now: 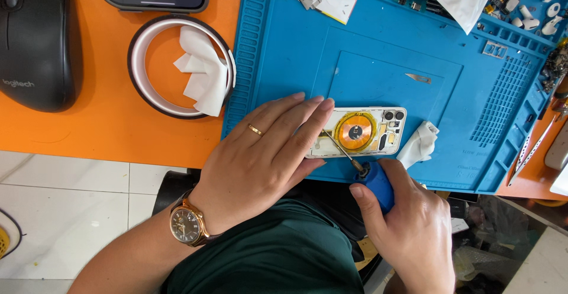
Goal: The person uses a blue soldering iron to heat a circular component on the back of a disassembled white smartphone. After heating, they use a white tissue to wipe the component and surrounding area, cleaning off residue.
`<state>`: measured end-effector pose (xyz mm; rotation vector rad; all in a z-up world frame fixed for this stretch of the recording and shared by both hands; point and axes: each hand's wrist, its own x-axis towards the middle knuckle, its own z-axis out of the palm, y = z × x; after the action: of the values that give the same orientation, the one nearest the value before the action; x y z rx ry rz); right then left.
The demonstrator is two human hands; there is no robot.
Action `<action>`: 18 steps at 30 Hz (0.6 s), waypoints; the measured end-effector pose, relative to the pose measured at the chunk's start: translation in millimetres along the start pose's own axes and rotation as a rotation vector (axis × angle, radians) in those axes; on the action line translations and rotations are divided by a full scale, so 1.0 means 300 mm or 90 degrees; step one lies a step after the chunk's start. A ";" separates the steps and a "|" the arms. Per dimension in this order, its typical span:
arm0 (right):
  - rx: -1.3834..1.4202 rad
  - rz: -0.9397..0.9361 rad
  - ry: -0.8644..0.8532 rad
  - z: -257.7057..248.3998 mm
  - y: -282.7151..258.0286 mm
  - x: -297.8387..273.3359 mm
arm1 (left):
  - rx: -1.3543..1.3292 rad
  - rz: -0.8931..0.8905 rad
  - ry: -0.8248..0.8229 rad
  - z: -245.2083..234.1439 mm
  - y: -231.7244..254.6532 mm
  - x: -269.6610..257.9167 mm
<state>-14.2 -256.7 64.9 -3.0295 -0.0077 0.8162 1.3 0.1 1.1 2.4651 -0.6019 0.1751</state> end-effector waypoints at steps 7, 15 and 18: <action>0.117 0.041 -0.009 0.000 0.045 -0.002 | -0.042 0.006 0.044 -0.010 0.019 0.015; 0.296 -0.031 0.018 -0.013 0.117 0.010 | -0.060 -0.104 0.014 -0.028 0.091 0.080; 0.323 -0.058 0.016 -0.007 0.143 0.011 | -0.022 -0.121 -0.015 -0.035 0.113 0.099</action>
<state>-10.2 -299.6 65.0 -2.5421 0.0532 0.6507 12.4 -29.7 34.7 2.4763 -0.3748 0.0591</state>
